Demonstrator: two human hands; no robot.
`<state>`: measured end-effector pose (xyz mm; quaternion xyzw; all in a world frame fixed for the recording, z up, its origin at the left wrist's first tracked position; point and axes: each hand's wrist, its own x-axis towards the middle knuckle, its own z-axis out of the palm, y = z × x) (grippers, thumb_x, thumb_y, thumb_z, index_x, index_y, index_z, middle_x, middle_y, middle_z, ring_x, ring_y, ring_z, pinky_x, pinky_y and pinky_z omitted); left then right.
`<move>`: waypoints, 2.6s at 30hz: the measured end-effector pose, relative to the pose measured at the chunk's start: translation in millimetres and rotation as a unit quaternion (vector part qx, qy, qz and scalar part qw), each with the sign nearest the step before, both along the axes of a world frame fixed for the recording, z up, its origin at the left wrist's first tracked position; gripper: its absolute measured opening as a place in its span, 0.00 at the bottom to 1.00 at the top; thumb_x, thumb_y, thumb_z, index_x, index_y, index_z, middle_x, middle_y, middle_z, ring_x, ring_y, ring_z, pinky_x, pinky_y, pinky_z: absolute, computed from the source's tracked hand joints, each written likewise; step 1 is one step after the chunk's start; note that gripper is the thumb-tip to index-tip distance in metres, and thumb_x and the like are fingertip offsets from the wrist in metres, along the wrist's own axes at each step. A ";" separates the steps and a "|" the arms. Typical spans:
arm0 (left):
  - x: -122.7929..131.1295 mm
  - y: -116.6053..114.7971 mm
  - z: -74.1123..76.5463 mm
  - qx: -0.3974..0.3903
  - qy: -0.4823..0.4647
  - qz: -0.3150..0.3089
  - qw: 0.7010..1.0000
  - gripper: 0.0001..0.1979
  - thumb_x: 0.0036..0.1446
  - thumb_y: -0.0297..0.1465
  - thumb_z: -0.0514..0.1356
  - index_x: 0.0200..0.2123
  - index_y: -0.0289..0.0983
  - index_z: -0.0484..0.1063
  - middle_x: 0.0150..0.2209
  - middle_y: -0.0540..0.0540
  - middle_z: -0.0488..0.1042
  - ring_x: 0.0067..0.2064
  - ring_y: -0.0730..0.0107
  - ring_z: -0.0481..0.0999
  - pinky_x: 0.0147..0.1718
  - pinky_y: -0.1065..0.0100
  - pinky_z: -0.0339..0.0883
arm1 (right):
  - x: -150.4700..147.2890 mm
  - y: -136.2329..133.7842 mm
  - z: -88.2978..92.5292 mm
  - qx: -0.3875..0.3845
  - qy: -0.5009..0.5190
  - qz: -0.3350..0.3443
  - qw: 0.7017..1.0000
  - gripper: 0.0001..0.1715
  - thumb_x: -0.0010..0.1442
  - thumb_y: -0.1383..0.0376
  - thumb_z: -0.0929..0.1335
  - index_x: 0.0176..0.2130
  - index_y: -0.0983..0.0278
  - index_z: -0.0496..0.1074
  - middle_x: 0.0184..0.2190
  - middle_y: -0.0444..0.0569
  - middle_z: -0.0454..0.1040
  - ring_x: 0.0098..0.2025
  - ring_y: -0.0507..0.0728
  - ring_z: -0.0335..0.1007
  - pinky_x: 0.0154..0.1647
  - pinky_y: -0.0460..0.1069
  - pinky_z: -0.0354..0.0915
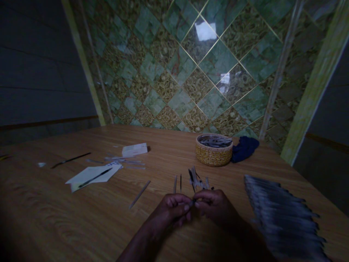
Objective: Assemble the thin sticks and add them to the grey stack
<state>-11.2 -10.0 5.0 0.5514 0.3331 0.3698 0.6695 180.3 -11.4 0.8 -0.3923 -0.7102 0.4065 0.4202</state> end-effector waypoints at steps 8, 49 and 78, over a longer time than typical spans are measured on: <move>-0.4 -0.6 -0.3 0.023 0.023 -0.018 0.999 0.16 0.45 0.39 0.65 0.30 0.31 0.75 0.20 0.47 0.73 0.16 0.81 0.63 0.16 0.76 0.51 | 4.9 -3.2 16.4 0.078 -0.137 0.020 0.987 0.12 0.56 0.62 0.65 0.31 0.65 0.75 0.21 0.44 0.69 0.23 0.51 0.61 0.23 0.45 0.55; 1.2 -5.2 6.0 0.074 0.071 -0.030 0.994 0.11 0.48 0.35 0.62 0.29 0.31 0.75 0.20 0.49 0.72 0.17 0.80 0.63 0.18 0.76 0.54 | -0.2 -5.8 11.0 -0.041 -0.091 0.020 0.995 0.13 0.56 0.60 0.64 0.23 0.64 0.64 0.16 0.40 0.63 0.19 0.49 0.58 0.19 0.43 0.53; 3.0 -2.1 -1.1 0.068 0.090 -0.014 0.994 0.08 0.45 0.31 0.62 0.27 0.31 0.74 0.21 0.50 0.70 0.19 0.79 0.63 0.20 0.74 0.54 | -5.2 0.5 -2.9 -0.083 -0.078 0.011 0.993 0.21 0.57 0.53 0.61 0.20 0.64 0.62 0.11 0.39 0.61 0.13 0.47 0.55 0.14 0.42 0.51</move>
